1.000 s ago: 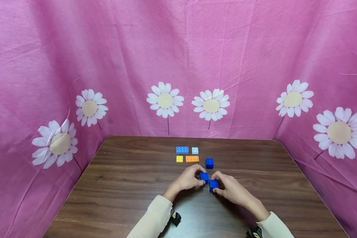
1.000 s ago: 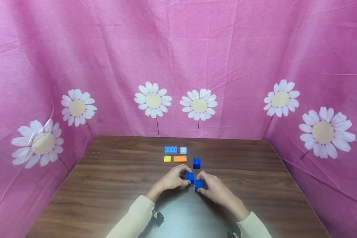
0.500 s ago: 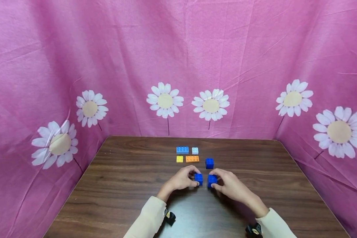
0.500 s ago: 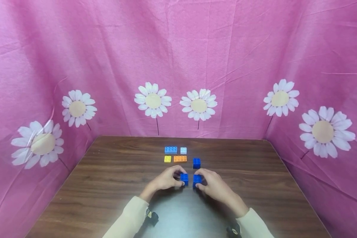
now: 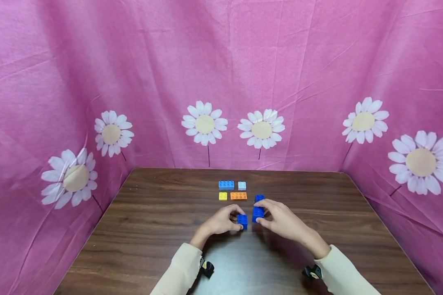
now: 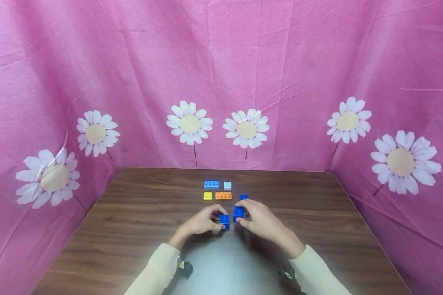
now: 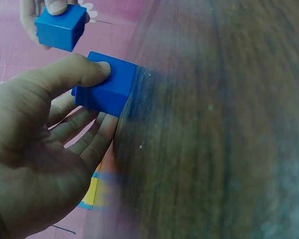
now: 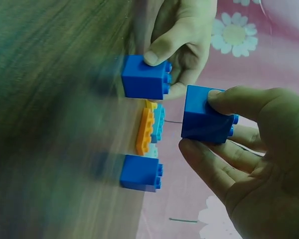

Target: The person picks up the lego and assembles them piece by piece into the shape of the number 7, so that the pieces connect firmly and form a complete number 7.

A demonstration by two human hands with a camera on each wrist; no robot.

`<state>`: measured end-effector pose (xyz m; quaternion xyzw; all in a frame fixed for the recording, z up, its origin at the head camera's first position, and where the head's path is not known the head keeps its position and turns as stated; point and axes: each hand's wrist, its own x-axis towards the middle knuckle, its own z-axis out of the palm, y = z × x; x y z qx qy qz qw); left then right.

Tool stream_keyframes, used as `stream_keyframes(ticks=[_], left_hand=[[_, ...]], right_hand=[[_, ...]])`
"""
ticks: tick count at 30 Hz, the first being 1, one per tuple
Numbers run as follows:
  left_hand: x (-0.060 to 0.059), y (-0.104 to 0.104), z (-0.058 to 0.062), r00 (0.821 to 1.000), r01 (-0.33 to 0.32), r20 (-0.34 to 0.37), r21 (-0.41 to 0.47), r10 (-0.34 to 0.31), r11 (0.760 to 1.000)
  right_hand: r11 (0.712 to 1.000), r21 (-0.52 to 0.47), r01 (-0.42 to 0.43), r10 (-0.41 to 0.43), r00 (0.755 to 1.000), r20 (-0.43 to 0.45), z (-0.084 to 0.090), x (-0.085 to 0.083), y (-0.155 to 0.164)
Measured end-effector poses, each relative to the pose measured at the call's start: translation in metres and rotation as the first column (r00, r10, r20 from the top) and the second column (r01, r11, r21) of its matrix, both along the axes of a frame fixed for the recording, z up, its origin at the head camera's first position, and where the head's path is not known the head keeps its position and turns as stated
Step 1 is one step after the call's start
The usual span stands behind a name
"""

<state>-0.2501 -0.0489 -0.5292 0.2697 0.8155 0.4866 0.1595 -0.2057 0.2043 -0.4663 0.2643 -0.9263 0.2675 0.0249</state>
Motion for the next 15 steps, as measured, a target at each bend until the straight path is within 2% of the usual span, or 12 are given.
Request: stream_keyframes(ticks=[6, 15], left_hand=[[0.0, -0.002, 0.001, 1.0, 0.007, -0.002, -0.011, -0.007, 1.0], [0.0, -0.007, 0.0, 1.0, 0.009, 0.003, 0.006, -0.009, 1.0]], right_hand=[[0.999, -0.017, -0.043, 0.043, 0.999, 0.018, 0.01, -0.004, -0.008], [0.996, 0.011, -0.086, 0.086, 0.996, -0.008, 0.024, -0.012, -0.021]])
